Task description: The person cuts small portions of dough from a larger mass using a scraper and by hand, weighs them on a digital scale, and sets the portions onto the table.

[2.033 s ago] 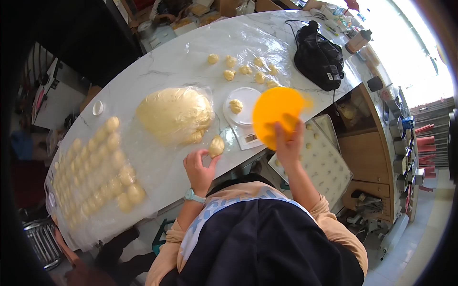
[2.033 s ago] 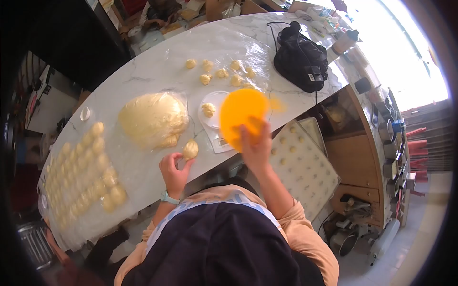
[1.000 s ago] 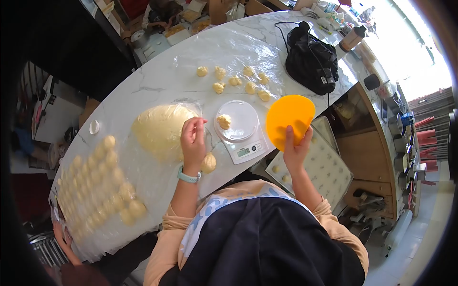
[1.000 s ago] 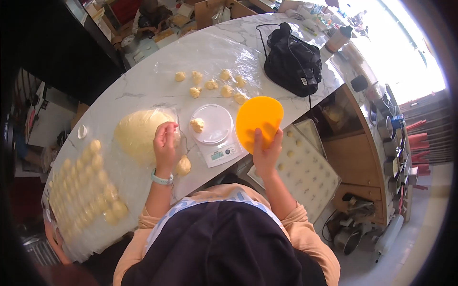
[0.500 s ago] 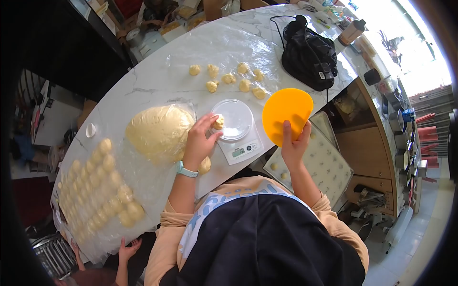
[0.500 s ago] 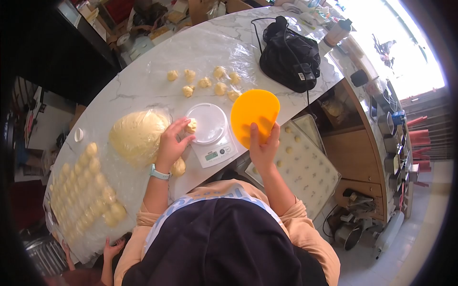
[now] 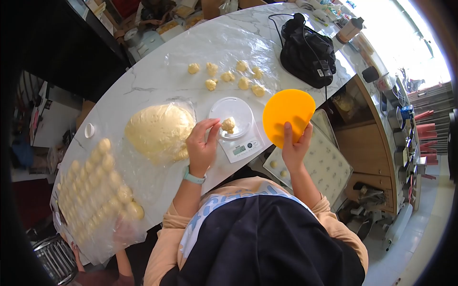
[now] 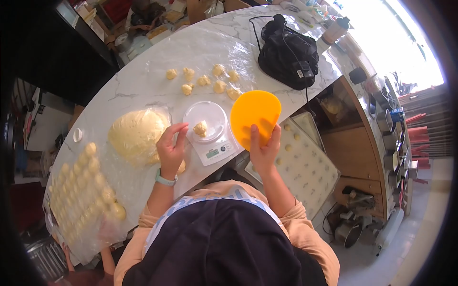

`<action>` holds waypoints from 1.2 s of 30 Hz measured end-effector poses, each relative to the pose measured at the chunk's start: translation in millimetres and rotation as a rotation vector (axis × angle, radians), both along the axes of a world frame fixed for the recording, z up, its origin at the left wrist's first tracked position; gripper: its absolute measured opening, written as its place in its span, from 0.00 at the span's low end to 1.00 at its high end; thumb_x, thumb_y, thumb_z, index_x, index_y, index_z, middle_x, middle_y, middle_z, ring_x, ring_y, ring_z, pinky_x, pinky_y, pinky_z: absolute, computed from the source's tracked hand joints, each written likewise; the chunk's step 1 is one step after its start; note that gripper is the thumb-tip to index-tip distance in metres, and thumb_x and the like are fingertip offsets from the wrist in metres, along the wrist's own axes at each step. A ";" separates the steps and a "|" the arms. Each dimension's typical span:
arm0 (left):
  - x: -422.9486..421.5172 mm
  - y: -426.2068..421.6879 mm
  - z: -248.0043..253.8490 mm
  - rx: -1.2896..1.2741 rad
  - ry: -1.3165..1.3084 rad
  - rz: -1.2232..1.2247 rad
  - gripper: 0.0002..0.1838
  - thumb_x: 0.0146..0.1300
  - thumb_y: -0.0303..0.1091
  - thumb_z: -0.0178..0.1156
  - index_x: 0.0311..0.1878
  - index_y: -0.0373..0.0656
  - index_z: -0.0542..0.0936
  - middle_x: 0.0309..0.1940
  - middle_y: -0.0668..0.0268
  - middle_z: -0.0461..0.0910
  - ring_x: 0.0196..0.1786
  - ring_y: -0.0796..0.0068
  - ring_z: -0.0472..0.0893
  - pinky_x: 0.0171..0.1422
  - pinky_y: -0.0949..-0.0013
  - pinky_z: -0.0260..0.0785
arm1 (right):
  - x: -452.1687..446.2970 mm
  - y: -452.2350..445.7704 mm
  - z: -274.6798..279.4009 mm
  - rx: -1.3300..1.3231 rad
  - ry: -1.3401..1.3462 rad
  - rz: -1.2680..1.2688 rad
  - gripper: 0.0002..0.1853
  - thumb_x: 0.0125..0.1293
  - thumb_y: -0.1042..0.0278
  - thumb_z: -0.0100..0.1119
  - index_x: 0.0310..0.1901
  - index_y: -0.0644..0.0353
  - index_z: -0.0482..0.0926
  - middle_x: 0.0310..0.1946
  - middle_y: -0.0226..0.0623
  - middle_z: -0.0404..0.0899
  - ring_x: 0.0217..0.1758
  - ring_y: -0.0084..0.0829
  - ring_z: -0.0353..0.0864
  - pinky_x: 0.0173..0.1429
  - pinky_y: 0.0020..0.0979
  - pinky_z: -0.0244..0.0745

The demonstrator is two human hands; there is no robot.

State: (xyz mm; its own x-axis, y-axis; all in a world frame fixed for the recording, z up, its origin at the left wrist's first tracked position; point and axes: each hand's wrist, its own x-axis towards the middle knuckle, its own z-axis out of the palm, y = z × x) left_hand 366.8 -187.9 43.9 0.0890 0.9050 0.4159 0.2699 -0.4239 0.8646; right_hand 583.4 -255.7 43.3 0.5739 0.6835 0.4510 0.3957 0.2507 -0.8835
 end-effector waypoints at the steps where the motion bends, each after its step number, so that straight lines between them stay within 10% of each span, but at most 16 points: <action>1: -7.2 -5.3 1.7 0.023 0.010 0.026 0.07 0.58 0.28 0.65 0.40 0.40 0.82 0.35 0.61 0.82 0.38 0.64 0.81 0.42 0.67 0.72 | -1.0 -0.9 1.3 0.003 -0.002 0.002 0.14 0.67 0.70 0.57 0.50 0.64 0.67 0.40 0.36 0.78 0.41 0.23 0.78 0.45 0.25 0.73; 10: -62.2 -67.8 -42.6 -0.039 0.480 0.004 0.06 0.57 0.29 0.64 0.37 0.39 0.82 0.36 0.61 0.78 0.43 0.61 0.75 0.52 0.60 0.66 | -8.8 -9.8 -0.7 -0.050 0.066 0.052 0.15 0.69 0.69 0.55 0.53 0.61 0.66 0.44 0.32 0.74 0.47 0.20 0.74 0.50 0.23 0.70; 28: -9.6 -0.3 -0.3 -0.008 0.241 -0.021 0.06 0.59 0.26 0.61 0.39 0.35 0.80 0.34 0.56 0.80 0.36 0.59 0.80 0.40 0.65 0.73 | 11.7 -9.4 8.7 -0.004 0.097 0.020 0.15 0.69 0.69 0.56 0.53 0.61 0.66 0.45 0.33 0.75 0.47 0.20 0.75 0.50 0.23 0.71; 36: -53.1 -77.3 -30.9 -0.123 0.415 0.248 0.18 0.43 0.34 0.76 0.27 0.40 0.73 0.24 0.64 0.71 0.29 0.65 0.69 0.34 0.65 0.61 | 7.5 -11.4 6.0 -0.073 0.148 0.048 0.16 0.68 0.70 0.56 0.54 0.61 0.66 0.44 0.33 0.76 0.45 0.21 0.77 0.48 0.24 0.74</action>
